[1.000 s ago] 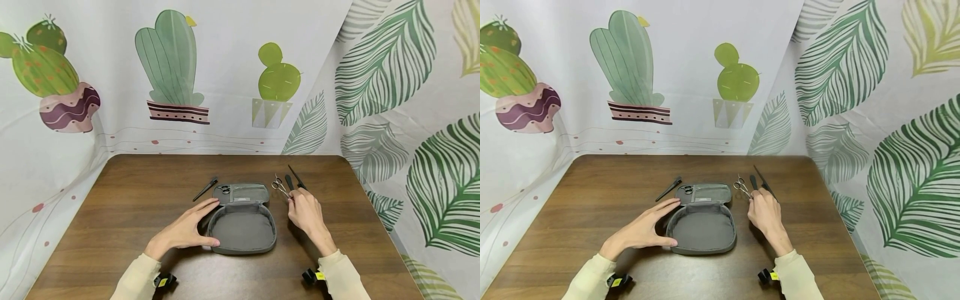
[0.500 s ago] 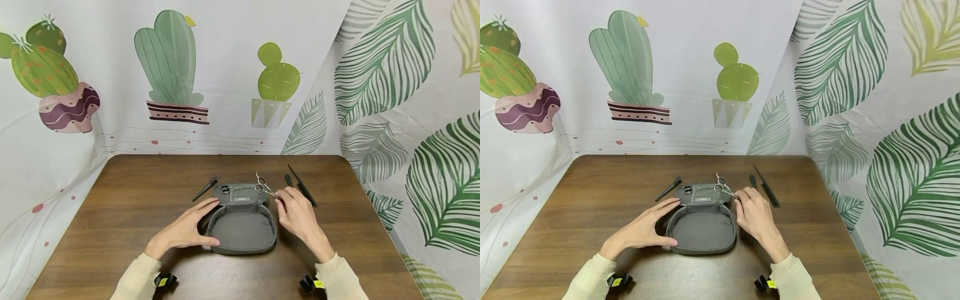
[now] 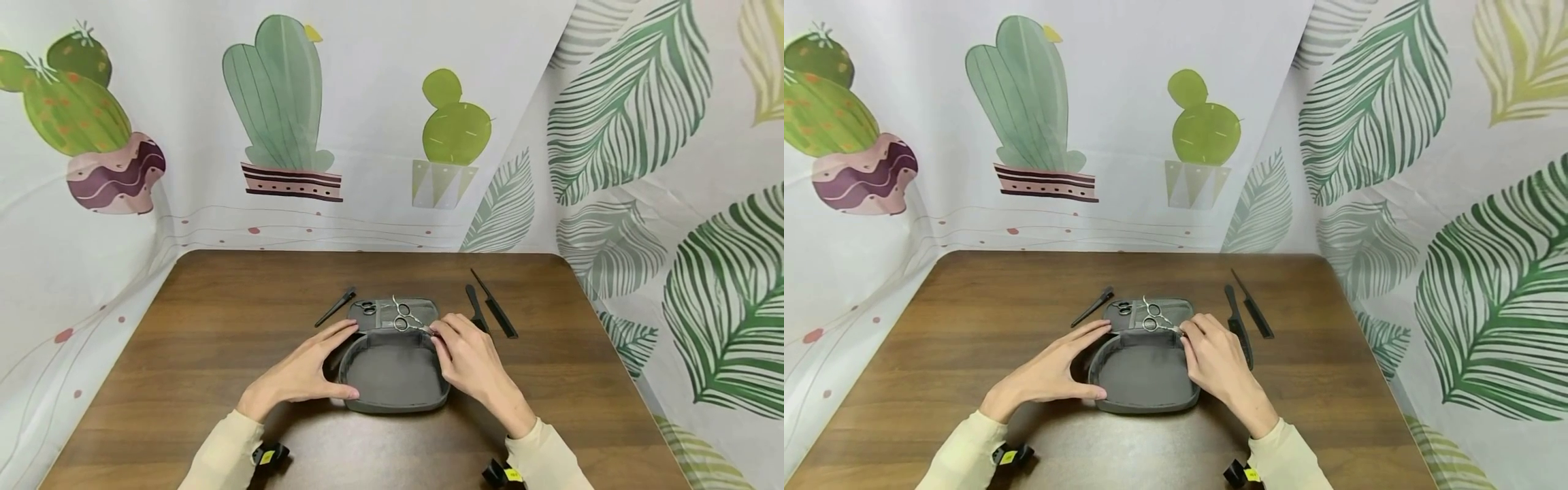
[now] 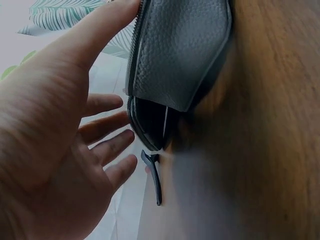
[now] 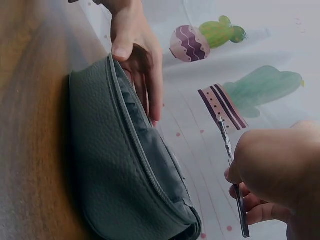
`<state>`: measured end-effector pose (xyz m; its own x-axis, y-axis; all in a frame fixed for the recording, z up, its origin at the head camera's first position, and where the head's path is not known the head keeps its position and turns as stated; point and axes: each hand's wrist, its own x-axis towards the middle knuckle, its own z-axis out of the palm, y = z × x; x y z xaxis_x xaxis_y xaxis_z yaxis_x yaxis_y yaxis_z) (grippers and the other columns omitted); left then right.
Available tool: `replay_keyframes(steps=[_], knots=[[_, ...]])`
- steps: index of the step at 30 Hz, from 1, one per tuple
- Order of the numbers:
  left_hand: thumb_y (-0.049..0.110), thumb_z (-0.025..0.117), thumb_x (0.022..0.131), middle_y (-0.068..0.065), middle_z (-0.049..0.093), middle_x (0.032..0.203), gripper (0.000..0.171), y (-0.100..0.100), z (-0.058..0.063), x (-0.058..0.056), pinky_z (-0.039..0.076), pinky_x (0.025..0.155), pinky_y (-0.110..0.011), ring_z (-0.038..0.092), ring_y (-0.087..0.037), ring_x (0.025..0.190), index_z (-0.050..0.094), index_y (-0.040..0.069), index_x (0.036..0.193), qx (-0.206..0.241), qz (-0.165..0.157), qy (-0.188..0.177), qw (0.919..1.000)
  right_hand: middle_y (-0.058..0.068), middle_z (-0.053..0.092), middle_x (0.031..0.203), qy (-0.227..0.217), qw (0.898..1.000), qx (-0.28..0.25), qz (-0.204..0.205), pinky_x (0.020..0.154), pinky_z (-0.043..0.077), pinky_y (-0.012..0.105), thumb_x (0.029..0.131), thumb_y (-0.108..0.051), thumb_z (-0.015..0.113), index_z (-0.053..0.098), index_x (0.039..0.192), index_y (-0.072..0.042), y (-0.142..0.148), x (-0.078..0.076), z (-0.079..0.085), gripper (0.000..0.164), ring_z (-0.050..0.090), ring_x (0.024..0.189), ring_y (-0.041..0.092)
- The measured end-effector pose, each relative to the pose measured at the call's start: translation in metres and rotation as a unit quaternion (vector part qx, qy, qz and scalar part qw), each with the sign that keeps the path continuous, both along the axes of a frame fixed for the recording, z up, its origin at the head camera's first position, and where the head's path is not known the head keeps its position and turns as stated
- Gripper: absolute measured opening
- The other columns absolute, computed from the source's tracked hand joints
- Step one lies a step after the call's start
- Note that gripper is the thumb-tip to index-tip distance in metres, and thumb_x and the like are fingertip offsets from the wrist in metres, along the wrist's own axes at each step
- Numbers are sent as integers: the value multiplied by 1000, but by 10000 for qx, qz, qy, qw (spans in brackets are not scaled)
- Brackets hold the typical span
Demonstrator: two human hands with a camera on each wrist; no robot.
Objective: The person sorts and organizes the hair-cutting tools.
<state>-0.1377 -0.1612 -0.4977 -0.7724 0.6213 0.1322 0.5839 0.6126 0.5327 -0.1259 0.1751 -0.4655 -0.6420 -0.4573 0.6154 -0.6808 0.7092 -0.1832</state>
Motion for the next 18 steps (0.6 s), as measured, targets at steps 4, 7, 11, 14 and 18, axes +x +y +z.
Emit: replay_keyframes(steps=[4,7,11,14,18], knots=[[72,76,75,-7,34,164,113,5,5,-1,37,114,-49,31,-20,146,38,9,161,44,138,165,9998,3,69,94,46,9998,153,134,65,56,35,90,-7,71,76,100,-3,-3,3,1,11,61,86,18],[72,74,78,-2,36,162,107,13,11,0,39,114,-49,32,-18,145,39,16,162,176,308,362,9987,3,68,93,98,9994,259,227,63,56,34,89,-6,71,75,99,-3,-6,5,1,11,60,85,18],[66,74,82,0,42,158,95,29,24,0,42,111,-50,38,-19,142,43,22,160,407,453,901,9941,2,66,93,120,9985,428,335,61,55,32,89,-6,71,75,98,-4,-9,7,2,10,59,82,17],[59,77,84,-3,47,154,86,44,31,0,44,108,-51,42,-23,139,51,17,154,507,380,1589,9853,2,66,94,82,9978,559,361,62,55,31,90,-7,71,74,99,-4,-10,9,4,10,58,83,17],[48,82,83,-9,51,149,76,59,39,1,41,110,-52,43,-28,138,61,8,145,628,308,2437,9673,2,66,94,56,9971,663,366,63,55,31,90,-7,71,75,100,-4,-11,10,6,11,59,84,16]])
